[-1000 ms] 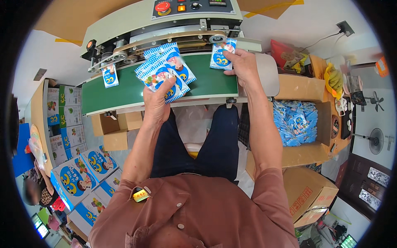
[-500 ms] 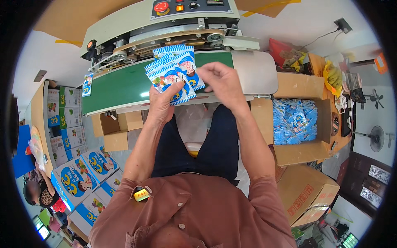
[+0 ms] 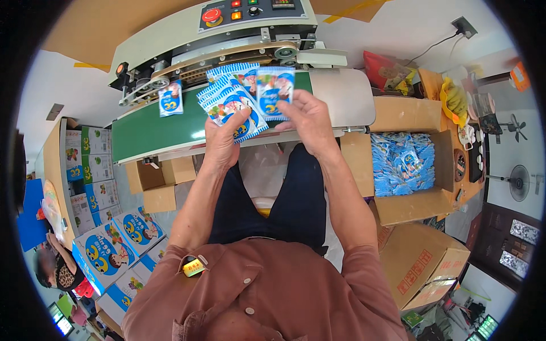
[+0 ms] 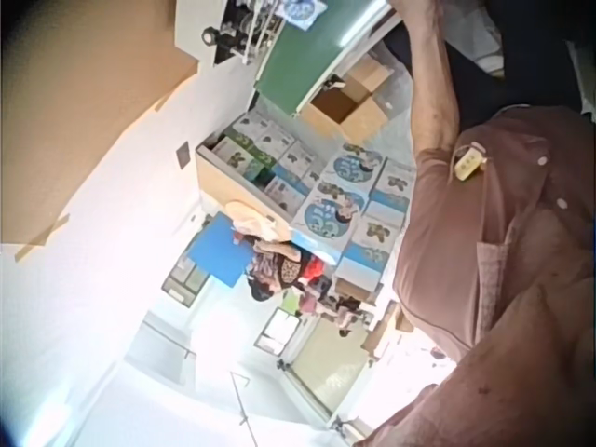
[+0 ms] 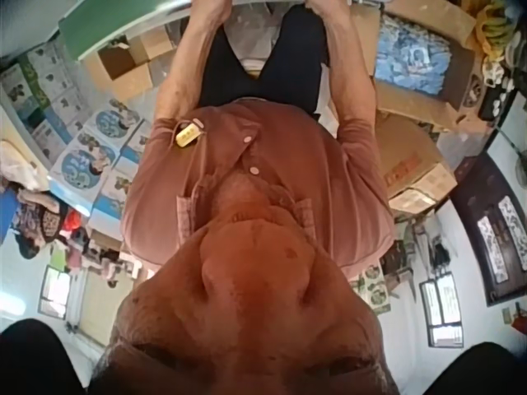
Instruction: Sorting and inspecting small blue packets before placing them onto a conveyor belt in a packaging factory.
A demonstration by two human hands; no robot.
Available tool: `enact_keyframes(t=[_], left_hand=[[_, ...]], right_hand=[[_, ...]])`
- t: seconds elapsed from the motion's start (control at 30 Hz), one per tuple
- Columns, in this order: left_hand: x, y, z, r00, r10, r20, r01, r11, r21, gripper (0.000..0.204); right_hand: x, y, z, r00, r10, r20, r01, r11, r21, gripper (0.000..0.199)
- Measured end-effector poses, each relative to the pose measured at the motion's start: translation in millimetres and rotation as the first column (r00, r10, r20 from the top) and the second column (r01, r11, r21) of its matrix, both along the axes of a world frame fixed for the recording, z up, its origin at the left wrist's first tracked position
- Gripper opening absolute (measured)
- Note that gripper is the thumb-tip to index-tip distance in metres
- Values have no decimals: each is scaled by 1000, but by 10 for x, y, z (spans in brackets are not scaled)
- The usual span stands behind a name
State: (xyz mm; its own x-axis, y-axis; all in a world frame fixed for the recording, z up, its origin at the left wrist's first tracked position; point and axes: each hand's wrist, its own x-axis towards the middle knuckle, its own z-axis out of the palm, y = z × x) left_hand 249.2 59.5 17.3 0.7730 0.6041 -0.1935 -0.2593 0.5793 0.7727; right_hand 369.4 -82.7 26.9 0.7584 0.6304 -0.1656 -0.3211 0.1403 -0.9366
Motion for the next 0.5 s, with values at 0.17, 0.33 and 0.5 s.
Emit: enact_keyframes(t=[0.17, 0.33, 0.5], left_hand=[[-13, 69, -23, 999, -15, -38, 15, 1000, 3, 33], [-19, 90, 7, 998, -17, -53, 16, 1000, -12, 33], [-48, 128, -7, 998, -39, -56, 38, 999, -28, 33]], right_hand=[[408, -173, -39, 974, -225, 20, 226, 965, -132, 21], [700, -128, -119, 986, -169, 9, 166, 956, -240, 22], [755, 70, -114, 1000, -11, -17, 5, 951, -309, 25]])
